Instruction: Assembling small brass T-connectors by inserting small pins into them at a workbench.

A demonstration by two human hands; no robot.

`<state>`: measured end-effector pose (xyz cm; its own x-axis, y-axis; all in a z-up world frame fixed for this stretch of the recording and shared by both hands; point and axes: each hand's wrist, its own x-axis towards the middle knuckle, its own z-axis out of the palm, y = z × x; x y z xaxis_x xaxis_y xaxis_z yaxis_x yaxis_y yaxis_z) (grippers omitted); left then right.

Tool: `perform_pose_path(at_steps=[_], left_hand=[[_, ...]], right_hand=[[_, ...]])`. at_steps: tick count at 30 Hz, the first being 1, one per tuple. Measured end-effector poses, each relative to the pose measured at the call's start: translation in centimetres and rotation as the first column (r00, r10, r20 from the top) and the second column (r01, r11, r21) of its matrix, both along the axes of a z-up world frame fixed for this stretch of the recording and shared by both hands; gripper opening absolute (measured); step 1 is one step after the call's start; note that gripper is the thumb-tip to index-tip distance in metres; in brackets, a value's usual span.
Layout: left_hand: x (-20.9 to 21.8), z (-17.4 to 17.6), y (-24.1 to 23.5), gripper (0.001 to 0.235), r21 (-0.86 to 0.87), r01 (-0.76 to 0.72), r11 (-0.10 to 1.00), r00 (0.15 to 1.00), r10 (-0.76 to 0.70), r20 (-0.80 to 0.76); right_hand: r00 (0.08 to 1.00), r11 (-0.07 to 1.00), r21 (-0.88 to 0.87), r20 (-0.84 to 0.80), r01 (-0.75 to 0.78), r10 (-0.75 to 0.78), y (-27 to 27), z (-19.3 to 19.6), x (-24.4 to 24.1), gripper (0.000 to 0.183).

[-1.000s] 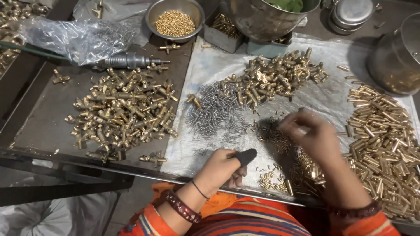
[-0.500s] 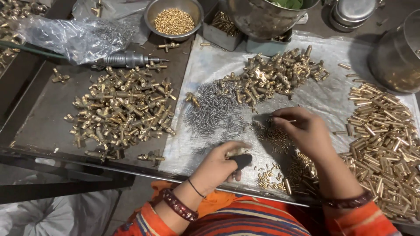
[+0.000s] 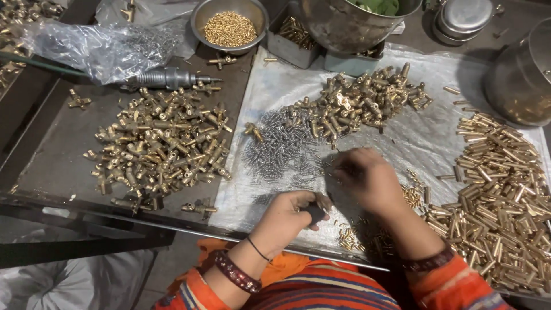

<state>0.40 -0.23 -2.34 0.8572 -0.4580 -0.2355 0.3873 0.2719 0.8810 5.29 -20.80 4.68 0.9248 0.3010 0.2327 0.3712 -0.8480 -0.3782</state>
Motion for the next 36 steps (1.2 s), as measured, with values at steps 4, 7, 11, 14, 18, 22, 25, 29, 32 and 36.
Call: perform_pose_path(at_steps=[4,7,11,14,18,22,25,29,32,36], left_hand=[[-0.3,0.4,0.2,0.03,0.04,0.015,0.999,0.995,-0.019,0.101],[-0.1,2.1,0.2,0.028,0.05,0.033,0.998,0.999,-0.033,0.001],[-0.2,2.0,0.2,0.024,0.086,0.039,0.996,0.996,-0.032,-0.081],[-0.2,2.0,0.3,0.027,0.136,0.062,0.989,0.998,-0.058,-0.035],[-0.2,3.1,0.5,0.029,0.2,0.092,0.975,0.996,-0.092,-0.008],[-0.3,3.0,0.5,0.025,0.177,0.134,0.975,0.99,-0.125,-0.061],[-0.2,2.5,0.6,0.023,0.138,0.176,0.975,0.983,-0.167,-0.078],[-0.2,2.1,0.6,0.025,0.108,0.199,0.974,0.979,-0.193,-0.061],[-0.4,2.7,0.6,0.023,0.112,0.184,0.977,0.983,-0.179,-0.05],[-0.4,2.0,0.1,0.022,0.125,0.12,0.985,0.993,-0.121,0.003]], right_hand=[[0.976,0.916,0.363,-0.189,0.172,-0.109,-1.5,0.0,-2.2,0.018],[0.931,0.667,0.696,-0.366,0.268,0.008,-2.4,-1.3,-3.9,0.018],[0.823,0.611,0.674,-0.564,0.415,0.064,-1.6,-1.9,-5.9,0.017],[0.782,0.658,0.648,-0.608,0.385,0.141,-1.1,-1.8,-6.3,0.016],[0.814,0.735,0.628,-0.55,0.256,0.185,-0.6,-0.7,-6.5,0.019],[0.828,0.743,0.629,-0.527,0.23,0.19,-0.8,-0.5,-7.2,0.024],[0.814,0.748,0.582,-0.572,0.318,0.099,-0.6,-0.9,-7.5,0.017],[0.812,0.604,0.697,-0.568,0.385,0.137,-0.8,-1.2,-7.5,0.02],[0.809,0.532,0.744,-0.562,0.404,0.171,-0.7,-1.3,-7.3,0.025],[0.817,0.448,0.788,-0.544,0.421,0.19,-1.1,-2.0,-7.3,0.035]])
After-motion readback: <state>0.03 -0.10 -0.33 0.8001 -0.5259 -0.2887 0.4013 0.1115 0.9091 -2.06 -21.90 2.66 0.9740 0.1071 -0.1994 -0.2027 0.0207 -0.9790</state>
